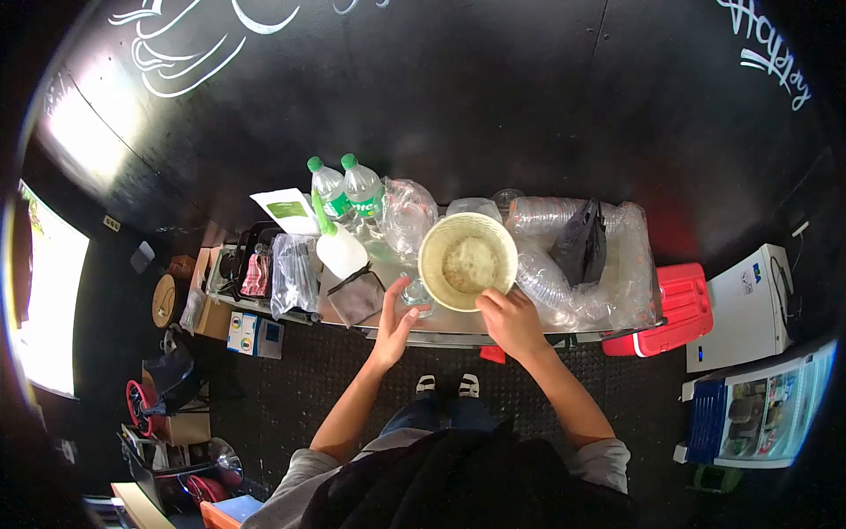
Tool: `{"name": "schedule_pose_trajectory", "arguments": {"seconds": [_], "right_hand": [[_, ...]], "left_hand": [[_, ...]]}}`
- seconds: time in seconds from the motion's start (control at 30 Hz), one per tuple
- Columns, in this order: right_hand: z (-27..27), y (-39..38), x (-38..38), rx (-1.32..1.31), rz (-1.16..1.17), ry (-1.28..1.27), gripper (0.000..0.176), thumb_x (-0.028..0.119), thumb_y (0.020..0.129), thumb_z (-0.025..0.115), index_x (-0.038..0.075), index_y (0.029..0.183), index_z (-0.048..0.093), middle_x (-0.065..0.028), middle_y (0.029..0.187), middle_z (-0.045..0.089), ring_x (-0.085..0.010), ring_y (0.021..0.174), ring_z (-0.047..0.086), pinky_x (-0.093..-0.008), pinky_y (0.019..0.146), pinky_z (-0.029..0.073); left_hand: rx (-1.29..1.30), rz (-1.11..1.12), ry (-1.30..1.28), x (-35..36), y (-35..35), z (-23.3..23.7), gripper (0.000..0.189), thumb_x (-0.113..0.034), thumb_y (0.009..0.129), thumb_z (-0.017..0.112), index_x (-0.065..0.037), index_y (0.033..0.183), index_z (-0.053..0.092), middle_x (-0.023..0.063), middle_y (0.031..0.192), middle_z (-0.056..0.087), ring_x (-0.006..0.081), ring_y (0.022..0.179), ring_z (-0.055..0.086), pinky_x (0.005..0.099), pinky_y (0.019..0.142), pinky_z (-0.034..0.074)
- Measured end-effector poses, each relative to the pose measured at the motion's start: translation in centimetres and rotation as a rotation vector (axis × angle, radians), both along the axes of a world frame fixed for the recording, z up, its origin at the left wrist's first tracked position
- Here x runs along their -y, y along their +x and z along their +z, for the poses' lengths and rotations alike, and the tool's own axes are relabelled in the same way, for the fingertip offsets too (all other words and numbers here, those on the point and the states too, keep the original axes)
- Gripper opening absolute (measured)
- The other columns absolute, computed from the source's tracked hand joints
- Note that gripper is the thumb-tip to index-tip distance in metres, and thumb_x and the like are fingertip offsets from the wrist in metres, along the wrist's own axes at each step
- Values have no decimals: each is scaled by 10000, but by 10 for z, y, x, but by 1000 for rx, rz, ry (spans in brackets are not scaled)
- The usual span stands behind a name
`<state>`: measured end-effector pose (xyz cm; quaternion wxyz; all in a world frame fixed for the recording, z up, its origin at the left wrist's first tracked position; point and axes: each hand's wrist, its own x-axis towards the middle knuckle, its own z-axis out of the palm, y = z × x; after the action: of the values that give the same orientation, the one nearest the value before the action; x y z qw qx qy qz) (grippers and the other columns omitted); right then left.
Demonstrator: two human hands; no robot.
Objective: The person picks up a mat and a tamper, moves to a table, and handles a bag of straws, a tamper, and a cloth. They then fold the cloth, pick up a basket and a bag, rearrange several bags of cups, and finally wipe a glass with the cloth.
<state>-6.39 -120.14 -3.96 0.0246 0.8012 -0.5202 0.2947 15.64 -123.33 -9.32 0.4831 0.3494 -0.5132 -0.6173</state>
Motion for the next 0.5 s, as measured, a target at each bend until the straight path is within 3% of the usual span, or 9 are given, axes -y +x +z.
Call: {"name": "schedule_pose_trajectory", "arguments": {"seconds": [0.03,0.07,0.13,0.2,0.27,0.3,0.4,0.5], "right_hand": [[0,2,1,-29,31,-5,103,37,695,587,80,785,565,-23,849,553,-223,722,575,-341,680,460],[1,5,3,-29,30,-13,103,37,695,587,80,785,565,-23,849,553,-223,722,575,-341,680,460],[1,13,5,-96,120,-39,128,42,691,587,79,814,580,-20,887,544,-211,762,570,-351,719,449],[7,22,6,-115,130,-11,150,38,692,583,73,837,586,-37,923,539,-214,795,568,-352,762,439],[12,27,13,-19,181,-89,206,19,698,594,58,900,588,-62,1007,553,-232,805,571,-352,763,449],[16,28,16,-19,177,-84,206,19,698,594,58,900,588,-62,1007,553,-232,805,571,-352,763,449],[40,18,26,307,133,-208,298,-4,762,590,46,1054,563,-101,1166,530,-235,831,573,-343,731,469],[25,-16,37,448,-26,-231,260,5,780,581,37,1038,562,-117,1079,568,-226,795,587,-323,704,473]], "left_hand": [[-42,-45,-6,3,-1,5,630,-158,890,533,-75,1378,142,108,1360,280,231,1021,535,336,775,491],[-42,-46,-14,5,-3,9,630,-158,890,533,-75,1378,142,108,1360,280,231,1021,535,336,775,491],[-81,-95,212,10,-7,16,623,-172,889,540,-68,1373,162,111,1338,314,213,1058,502,339,811,485],[-31,-38,120,17,-8,10,594,-147,888,520,-46,1365,180,107,1298,367,186,1087,468,318,821,483],[-45,67,149,18,0,8,508,-94,888,468,-1,1341,258,130,1274,425,195,1130,454,323,915,431],[-15,152,54,23,3,8,490,-70,882,441,-11,1331,255,110,1234,444,171,1057,493,280,802,487],[-54,277,96,29,33,16,482,-59,864,434,6,1311,267,140,1233,448,211,1024,532,338,811,502],[-90,316,202,27,54,24,530,-83,848,443,-4,1328,233,158,1236,435,248,1048,530,363,822,508]]}}
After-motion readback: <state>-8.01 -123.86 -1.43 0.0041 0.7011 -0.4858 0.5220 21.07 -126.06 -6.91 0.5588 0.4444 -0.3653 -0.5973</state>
